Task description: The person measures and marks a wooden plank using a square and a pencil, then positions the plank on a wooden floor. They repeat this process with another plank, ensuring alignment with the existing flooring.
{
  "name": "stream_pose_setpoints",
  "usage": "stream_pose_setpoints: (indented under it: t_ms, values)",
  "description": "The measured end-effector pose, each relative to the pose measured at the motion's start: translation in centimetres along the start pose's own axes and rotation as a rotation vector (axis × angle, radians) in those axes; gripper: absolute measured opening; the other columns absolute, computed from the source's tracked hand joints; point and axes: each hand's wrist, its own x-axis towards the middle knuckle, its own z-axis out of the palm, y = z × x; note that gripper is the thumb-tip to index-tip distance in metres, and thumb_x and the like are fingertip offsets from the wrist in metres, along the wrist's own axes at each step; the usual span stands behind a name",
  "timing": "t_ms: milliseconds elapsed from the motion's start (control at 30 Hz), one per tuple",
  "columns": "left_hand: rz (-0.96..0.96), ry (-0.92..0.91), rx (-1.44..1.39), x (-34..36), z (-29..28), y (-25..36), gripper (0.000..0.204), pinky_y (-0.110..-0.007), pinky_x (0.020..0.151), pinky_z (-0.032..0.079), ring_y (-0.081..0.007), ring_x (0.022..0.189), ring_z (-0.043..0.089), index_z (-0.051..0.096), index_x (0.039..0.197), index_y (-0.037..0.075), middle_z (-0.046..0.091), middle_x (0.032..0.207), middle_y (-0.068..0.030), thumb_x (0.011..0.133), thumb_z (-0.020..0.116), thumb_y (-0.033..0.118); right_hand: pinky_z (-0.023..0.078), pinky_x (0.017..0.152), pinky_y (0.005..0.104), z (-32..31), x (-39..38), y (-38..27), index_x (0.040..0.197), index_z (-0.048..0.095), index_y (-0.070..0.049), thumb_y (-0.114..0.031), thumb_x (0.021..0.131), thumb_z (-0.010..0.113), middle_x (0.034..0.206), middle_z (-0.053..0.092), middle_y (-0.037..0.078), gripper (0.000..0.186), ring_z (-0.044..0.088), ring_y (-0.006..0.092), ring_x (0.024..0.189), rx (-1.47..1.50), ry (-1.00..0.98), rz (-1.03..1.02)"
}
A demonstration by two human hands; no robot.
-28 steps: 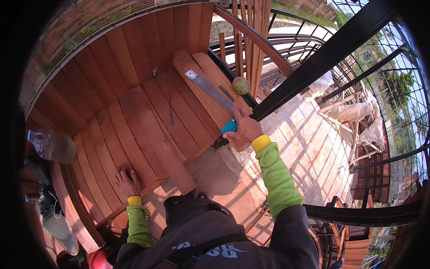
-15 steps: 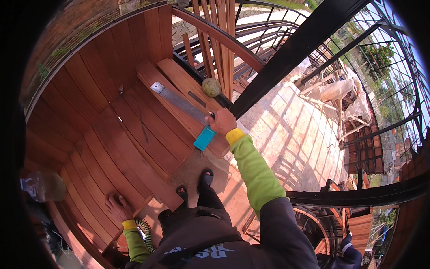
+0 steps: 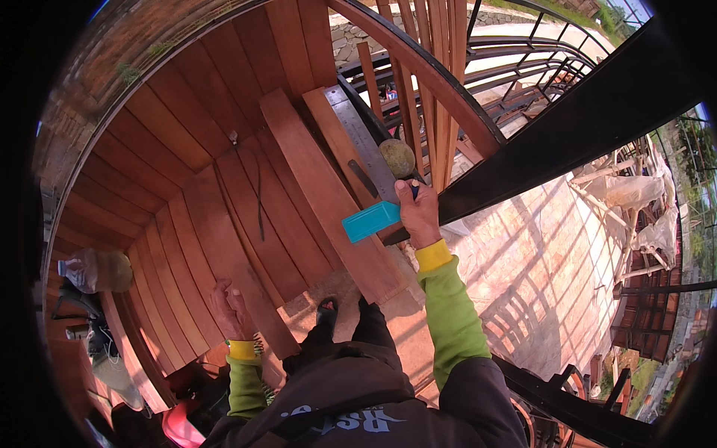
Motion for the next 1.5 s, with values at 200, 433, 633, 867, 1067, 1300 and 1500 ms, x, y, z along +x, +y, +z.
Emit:
stream_pose_setpoints:
  t_ms: [200,433,633,867,1067,1300,1500]
  values:
    - [0.038,-0.206,-0.199,0.1,5.0,9.3,0.02,-0.039,0.08,0.044,-0.0321,0.091,0.054,0.056,0.103,0.0,0.057,0.095,-0.0156,0.089,0.055,0.014,0.034,0.056,0.0236,1.8,4.0,2.1,0.074,0.06,-0.008,-0.02,0.089,0.063,0.069,0.05,-0.006,0.02,0.042,0.0047,0.063,0.021,0.018,0.11]
    - [-0.058,-0.261,-0.315,-2.4,6.0,9.1,0.017,-0.037,0.073,0.045,-0.0294,0.081,0.055,0.057,0.1,0.0,0.057,0.09,-0.0147,0.089,0.056,0.013,0.043,0.06,0.0395,1.7,7.9,-1.1,0.082,0.062,0.003,-0.022,0.088,0.057,0.067,0.059,0.018,0.026,0.057,0.0305,0.062,-0.564,0.049,-0.32]
    - [-0.168,-0.201,-0.286,-1.5,4.4,7.0,0.018,-0.034,0.073,0.046,-0.0245,0.08,0.056,0.058,0.1,-0.001,0.057,0.088,-0.0132,0.09,0.055,0.014,0.045,0.062,0.046,1.2,7.0,-2.4,0.089,0.066,-0.005,-0.026,0.088,0.056,0.073,0.062,0.021,0.024,0.061,0.0396,0.072,-0.837,0.085,-0.409]
    - [-0.173,-0.099,-0.335,-1.4,4.3,3.9,0.02,-0.03,0.068,0.048,-0.0187,0.075,0.057,0.06,0.101,-0.001,0.057,0.088,-0.0112,0.09,0.055,0.015,0.045,0.061,0.0485,0.7,5.2,-0.7,0.087,0.065,-0.006,-0.026,0.088,0.057,0.073,0.061,0.022,0.022,0.06,0.0415,0.071,-0.902,0.133,-0.438]
    - [-0.172,-0.18,-0.388,-1.3,4.4,4.1,0.018,-0.026,0.067,0.046,-0.0132,0.074,0.056,0.059,0.102,-0.002,0.056,0.086,-0.008,0.09,0.056,0.012,0.045,0.062,0.0493,0.1,4.7,2.3,0.083,0.063,-0.004,-0.028,0.087,0.057,0.074,0.061,0.024,0.025,0.059,0.0435,0.073,-0.859,0.168,-0.342]
    - [-0.17,-0.216,-0.373,-1.2,4.4,3.8,0.016,-0.027,0.068,0.046,-0.0159,0.075,0.056,0.059,0.102,-0.001,0.055,0.085,-0.0102,0.089,0.057,0.008,0.047,0.064,0.0485,0.5,4.6,3.7,0.088,0.065,-0.002,-0.027,0.087,0.057,0.076,0.062,0.024,0.026,0.06,0.0429,0.075,-0.915,0.171,-0.341]
    - [-0.091,-0.11,-0.161,-0.3,2.4,1.2,0.019,-0.035,0.071,0.048,-0.0284,0.083,0.057,0.058,0.101,0.0,0.059,0.092,-0.015,0.084,0.06,0.007,0.049,0.067,0.0473,-0.1,3.9,3.6,0.092,0.065,-0.002,-0.019,0.084,0.058,0.081,0.064,0.022,0.02,0.062,0.0397,0.077,-1.135,0.114,-0.385]
